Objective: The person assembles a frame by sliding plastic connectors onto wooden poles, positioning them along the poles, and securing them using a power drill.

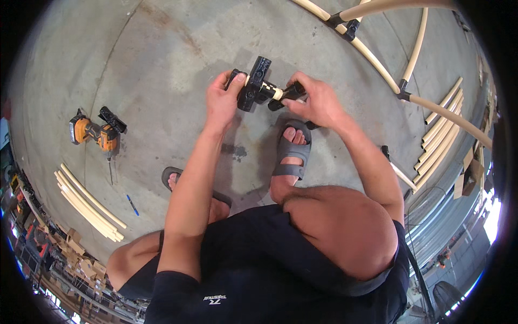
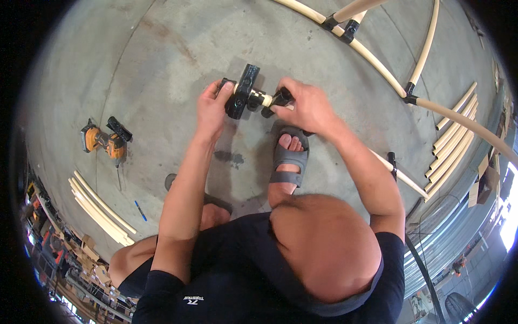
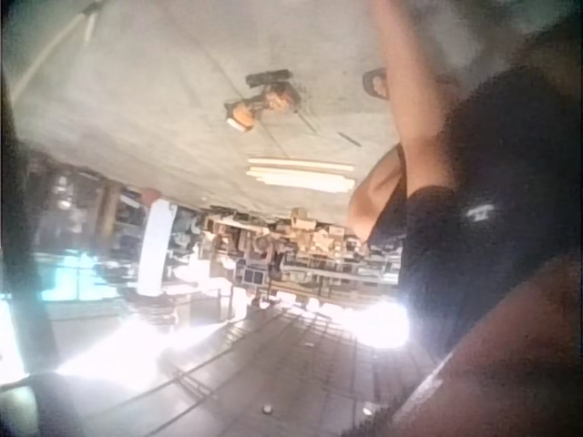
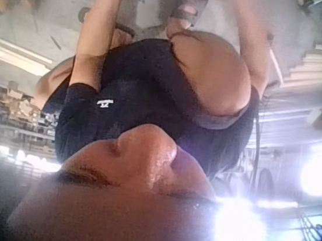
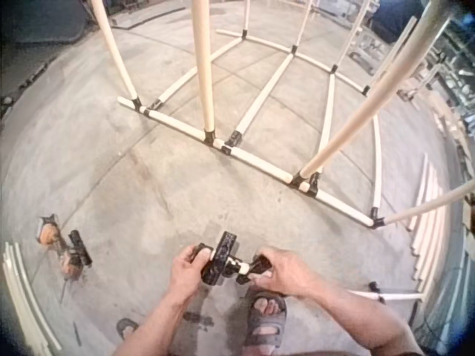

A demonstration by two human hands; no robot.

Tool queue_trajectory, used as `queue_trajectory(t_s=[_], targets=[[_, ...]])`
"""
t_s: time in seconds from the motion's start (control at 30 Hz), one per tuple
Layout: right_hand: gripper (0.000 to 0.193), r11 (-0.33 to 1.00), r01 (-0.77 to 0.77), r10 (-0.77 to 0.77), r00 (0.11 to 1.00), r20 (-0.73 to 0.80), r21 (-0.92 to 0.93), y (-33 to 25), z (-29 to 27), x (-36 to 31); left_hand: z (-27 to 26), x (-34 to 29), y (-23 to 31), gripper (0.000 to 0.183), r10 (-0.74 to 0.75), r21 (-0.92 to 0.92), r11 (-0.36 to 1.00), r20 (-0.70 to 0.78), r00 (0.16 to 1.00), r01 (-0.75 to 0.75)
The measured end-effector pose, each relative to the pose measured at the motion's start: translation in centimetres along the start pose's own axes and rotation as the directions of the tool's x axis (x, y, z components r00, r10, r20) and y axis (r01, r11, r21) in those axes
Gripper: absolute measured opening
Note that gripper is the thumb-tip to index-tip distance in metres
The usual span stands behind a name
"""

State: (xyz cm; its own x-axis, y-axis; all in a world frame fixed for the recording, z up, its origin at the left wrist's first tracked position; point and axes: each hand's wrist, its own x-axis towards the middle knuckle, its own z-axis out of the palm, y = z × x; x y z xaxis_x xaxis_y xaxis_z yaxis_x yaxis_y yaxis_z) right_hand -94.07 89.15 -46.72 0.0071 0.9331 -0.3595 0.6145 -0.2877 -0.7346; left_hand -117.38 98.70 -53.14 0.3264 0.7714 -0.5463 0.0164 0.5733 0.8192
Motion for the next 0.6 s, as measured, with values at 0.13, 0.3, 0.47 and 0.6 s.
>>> queue_trajectory(t_s=[0.13,0.3,0.47,0.6], targets=[[0.036,0.971,-0.177,0.149,0.973,0.176,0.159,2.1,-1.3,1.7,0.3,-0.2,-0.3,0.028,-0.025,-0.071,0.997,0.010,1.000,0.026],[0.060,0.745,-0.520,0.239,0.793,0.560,0.418,4.9,-2.5,3.6,0.5,0.3,0.0,0.029,0.009,-0.012,1.000,0.010,1.000,-0.008],[0.059,0.935,0.066,-0.155,0.960,-0.234,-0.348,-1.9,1.7,0.7,0.4,0.1,1.0,0.029,-0.020,-0.047,0.999,0.036,0.999,0.022],[0.049,0.837,-0.084,-0.063,0.967,-0.247,-0.540,-4.0,3.5,-0.7,1.8,0.0,2.4,0.029,0.016,-0.028,0.999,0.008,1.000,-0.016]])
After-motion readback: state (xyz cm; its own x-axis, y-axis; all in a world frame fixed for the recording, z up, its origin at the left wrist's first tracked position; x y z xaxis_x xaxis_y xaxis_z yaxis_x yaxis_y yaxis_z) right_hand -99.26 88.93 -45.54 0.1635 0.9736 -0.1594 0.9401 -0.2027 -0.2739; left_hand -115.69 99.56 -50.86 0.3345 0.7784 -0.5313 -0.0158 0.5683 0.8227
